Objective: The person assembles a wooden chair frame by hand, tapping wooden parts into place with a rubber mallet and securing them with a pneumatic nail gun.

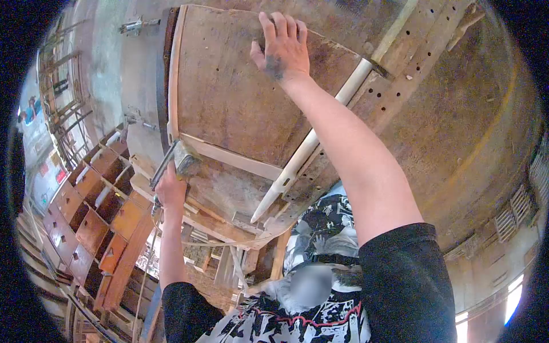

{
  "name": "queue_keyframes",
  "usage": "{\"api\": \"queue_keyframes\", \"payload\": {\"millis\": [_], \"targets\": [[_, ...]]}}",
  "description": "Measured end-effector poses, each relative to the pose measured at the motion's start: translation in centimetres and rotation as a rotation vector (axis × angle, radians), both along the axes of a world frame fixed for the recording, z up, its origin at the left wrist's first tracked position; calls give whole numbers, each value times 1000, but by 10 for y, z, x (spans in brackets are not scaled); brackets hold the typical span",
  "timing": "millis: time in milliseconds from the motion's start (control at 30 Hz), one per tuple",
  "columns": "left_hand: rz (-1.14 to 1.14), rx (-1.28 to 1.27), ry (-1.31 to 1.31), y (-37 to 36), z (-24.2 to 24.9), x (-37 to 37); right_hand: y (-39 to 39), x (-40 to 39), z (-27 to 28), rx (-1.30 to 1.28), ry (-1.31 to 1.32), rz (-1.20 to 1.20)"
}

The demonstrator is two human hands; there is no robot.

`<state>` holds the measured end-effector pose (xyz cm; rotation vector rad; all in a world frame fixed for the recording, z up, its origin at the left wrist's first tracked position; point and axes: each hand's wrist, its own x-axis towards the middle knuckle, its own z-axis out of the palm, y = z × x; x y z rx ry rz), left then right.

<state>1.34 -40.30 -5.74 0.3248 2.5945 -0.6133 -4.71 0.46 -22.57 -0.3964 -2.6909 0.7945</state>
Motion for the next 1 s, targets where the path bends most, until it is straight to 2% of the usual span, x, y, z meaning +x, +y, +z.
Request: {"api": "queue_keyframes", "payload": {"millis": [133,500,667,800,900,1000], "targets": [[8,-73,-7,5,4,3,-1,-1,1,-7,5,9],[-10,-36,13,5,5,10,0,0,-2,-11,-9,5],[76,-63,-4,5,-1,11,-1,0,-3,6,17,-18],[170,-68,5,30,19,12,2,-1,16,-7,10,17],[321,16,-71,45,36,25,1,-2,17,-2,2,21],[823,521,-354,61,44,48,-1,-2,19,0,-20,29]]}}
